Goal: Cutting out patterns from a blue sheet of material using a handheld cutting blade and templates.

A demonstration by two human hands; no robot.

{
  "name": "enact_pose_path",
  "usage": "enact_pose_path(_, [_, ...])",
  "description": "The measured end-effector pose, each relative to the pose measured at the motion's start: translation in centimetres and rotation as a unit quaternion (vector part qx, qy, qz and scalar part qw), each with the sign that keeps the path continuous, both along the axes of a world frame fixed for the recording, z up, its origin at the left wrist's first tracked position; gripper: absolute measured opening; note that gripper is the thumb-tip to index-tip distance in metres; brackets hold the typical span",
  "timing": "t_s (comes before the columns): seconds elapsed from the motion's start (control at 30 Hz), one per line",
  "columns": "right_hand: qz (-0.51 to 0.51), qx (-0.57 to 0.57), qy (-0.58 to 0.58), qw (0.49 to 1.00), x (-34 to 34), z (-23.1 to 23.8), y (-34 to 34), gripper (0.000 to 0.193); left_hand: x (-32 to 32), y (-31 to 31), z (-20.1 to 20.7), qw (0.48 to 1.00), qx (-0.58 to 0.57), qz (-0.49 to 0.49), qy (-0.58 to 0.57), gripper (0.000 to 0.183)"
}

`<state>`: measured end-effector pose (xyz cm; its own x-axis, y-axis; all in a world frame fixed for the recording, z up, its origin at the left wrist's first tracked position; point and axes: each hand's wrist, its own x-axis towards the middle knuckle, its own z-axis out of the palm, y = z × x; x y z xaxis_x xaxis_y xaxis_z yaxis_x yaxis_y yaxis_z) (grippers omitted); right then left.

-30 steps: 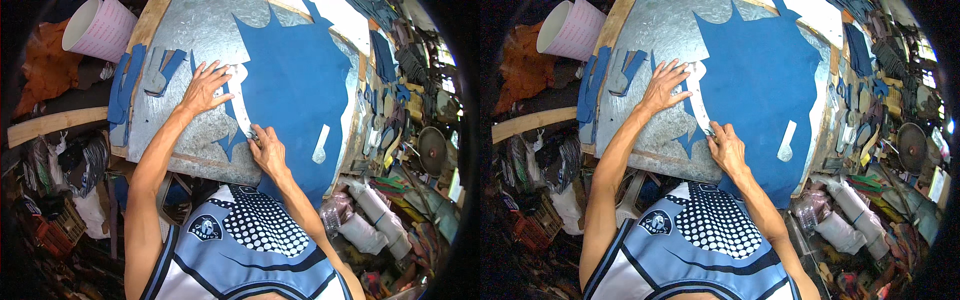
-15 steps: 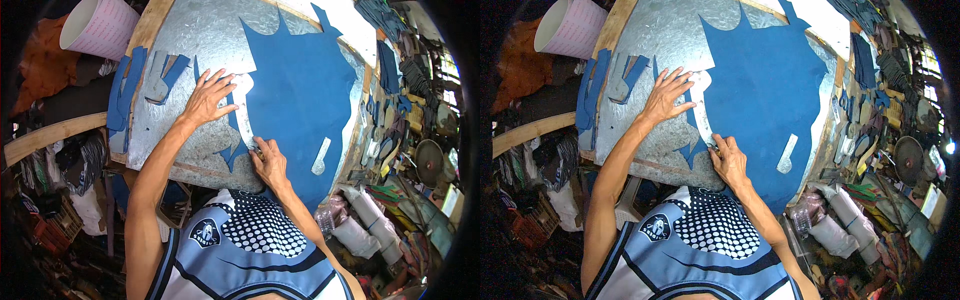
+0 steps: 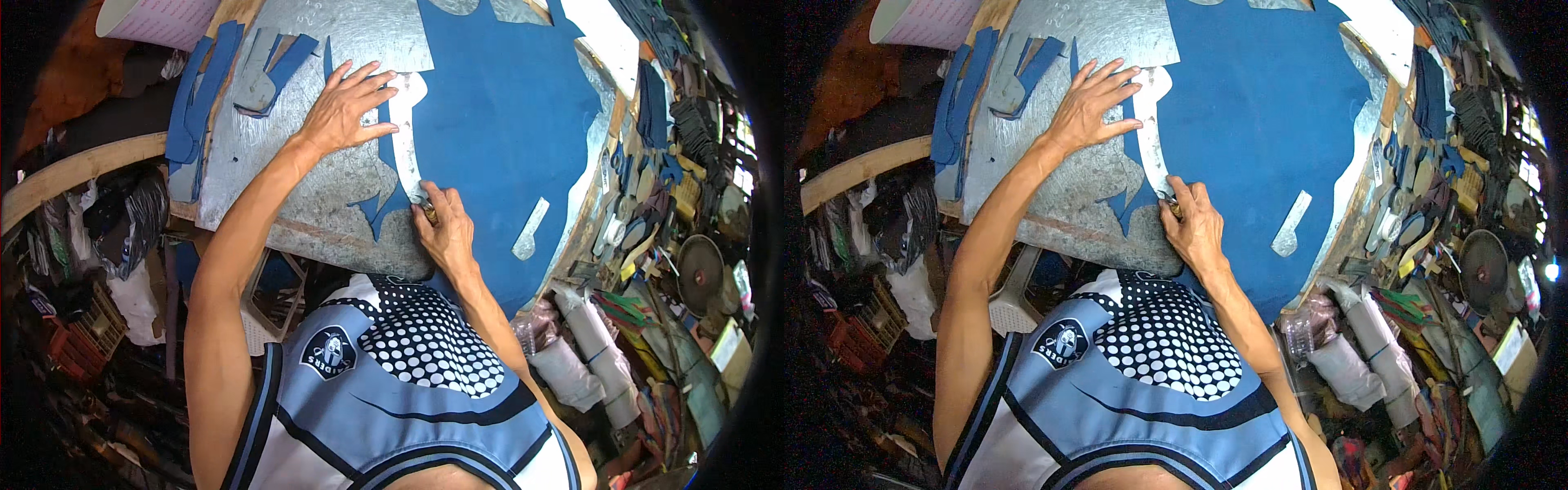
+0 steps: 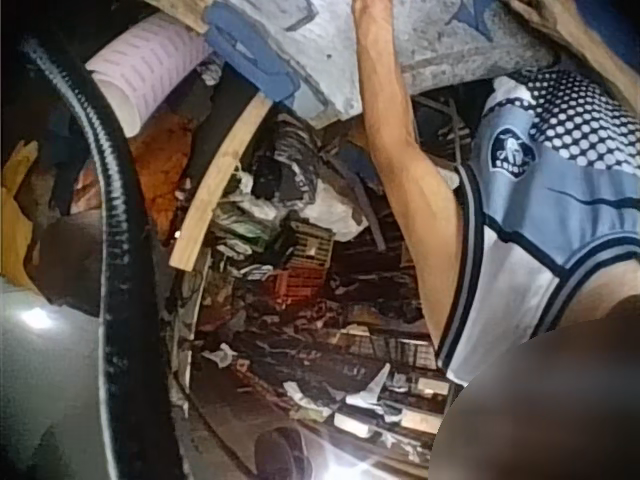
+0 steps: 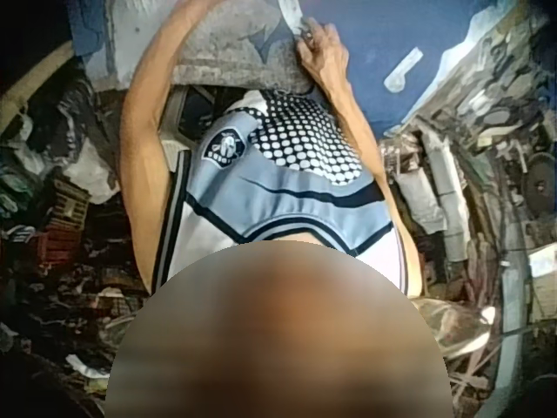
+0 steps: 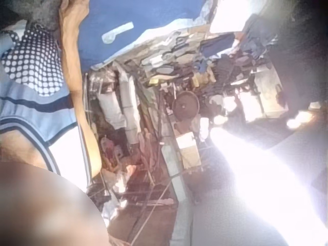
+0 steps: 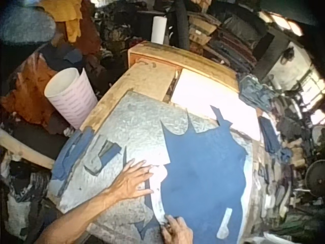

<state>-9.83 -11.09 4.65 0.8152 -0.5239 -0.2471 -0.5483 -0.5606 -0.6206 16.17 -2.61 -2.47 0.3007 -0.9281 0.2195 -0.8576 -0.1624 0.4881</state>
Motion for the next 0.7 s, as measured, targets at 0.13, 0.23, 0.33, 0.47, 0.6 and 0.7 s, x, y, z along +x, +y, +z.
enact_pose_path(0.13, [-0.001,0.000,-0.004,1.000,0.1,-0.1,0.2,0.042,-0.1,0.3,-0.1,1.000,0.000,0.005,0.012,0.059])
enact_pose_path(0.23, [0.005,-0.002,-0.006,1.000,0.1,-0.2,0.2,0.041,-0.1,0.4,-0.1,1.000,-0.001,0.005,0.010,0.058])
enact_pose_path(0.33, [0.010,0.002,-0.009,1.000,0.3,0.0,0.1,0.040,0.1,0.5,0.3,1.000,0.001,0.003,0.007,0.058])
enact_pose_path(0.47, [0.013,0.002,-0.008,1.000,0.2,-0.2,-0.5,0.038,0.1,0.1,0.7,1.000,0.004,-0.010,0.007,0.058])
enact_pose_path(0.6, [0.028,0.046,-0.005,0.999,0.3,0.7,-1.6,0.037,-0.1,0.1,1.0,1.000,0.012,-0.012,0.015,0.059])
enact_pose_path(0.7, [-0.032,0.201,0.071,0.976,1.5,4.5,-3.2,0.036,-0.1,0.4,0.9,1.000,0.005,-0.004,0.005,0.057])
